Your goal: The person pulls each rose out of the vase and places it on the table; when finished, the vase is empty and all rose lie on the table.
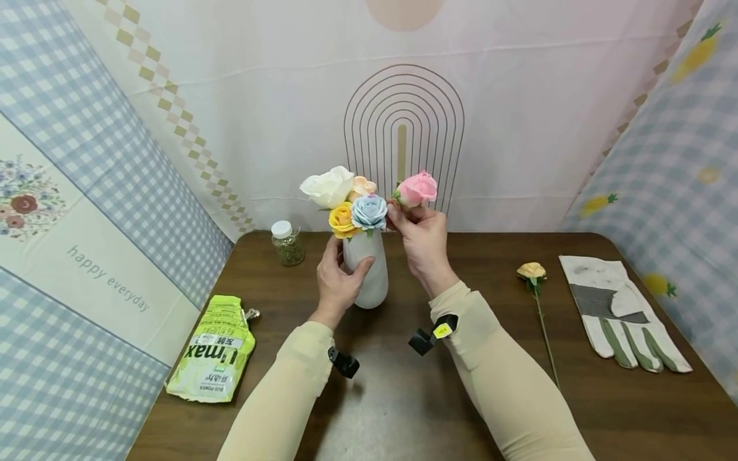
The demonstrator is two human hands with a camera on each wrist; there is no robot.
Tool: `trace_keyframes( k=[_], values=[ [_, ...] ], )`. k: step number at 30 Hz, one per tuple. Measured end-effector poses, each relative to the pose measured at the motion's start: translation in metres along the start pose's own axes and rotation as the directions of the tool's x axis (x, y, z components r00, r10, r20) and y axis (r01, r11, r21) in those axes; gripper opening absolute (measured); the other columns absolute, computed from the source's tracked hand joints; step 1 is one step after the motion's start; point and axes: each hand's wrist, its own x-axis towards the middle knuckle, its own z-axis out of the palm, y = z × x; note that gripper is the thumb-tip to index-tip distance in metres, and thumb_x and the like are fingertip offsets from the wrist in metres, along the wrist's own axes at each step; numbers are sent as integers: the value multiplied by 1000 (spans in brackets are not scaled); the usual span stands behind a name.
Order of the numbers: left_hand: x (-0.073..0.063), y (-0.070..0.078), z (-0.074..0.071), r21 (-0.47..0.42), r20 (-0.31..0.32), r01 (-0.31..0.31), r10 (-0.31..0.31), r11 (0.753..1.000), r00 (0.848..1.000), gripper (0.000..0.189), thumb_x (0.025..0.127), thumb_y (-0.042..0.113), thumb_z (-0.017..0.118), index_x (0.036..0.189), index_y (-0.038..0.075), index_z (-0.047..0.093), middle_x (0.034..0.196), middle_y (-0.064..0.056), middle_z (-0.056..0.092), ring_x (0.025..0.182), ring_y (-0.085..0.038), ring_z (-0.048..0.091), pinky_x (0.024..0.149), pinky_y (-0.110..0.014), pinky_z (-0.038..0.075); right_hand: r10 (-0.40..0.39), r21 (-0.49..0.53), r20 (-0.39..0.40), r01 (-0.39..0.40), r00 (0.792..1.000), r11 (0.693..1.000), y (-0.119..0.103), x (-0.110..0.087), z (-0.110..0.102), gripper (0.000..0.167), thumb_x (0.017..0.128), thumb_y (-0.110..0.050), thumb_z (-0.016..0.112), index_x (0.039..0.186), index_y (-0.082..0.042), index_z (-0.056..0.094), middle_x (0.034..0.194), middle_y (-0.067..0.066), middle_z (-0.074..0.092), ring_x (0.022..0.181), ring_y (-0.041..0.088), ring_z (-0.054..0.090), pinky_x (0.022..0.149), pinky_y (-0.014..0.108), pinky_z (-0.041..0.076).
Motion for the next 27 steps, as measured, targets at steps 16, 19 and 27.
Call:
trace_keyframes(
  k=[16,19,27],
  values=[
    [0,-1,-3,-16,-20,-40,40,999,999,69,80,39,78,136,15,47,126,-3,58,108,-18,60,89,-39,52,-24,67,18,23,1000,997,-11,7,-11,21,87,-4,69,101,11,67,86,8,71,73,17,69,70,28,57],
    [0,-2,-2,-26,-21,-50,50,998,999,69,80,37,78,137,14,47,125,-6,59,107,-20,61,87,-40,52,-24,81,-2,24,1000,996,-15,6,-15,24,87,-5,69,103,12,66,88,9,71,74,16,69,71,27,56],
    [0,-3,-1,-33,-33,-72,71,997,997,69,79,31,80,137,13,48,122,-9,60,103,-23,63,83,-39,54,-49,166,-42,55,998,985,-29,10,-32,19,86,-2,69,100,10,68,88,12,71,73,17,69,71,27,56]
  ],
)
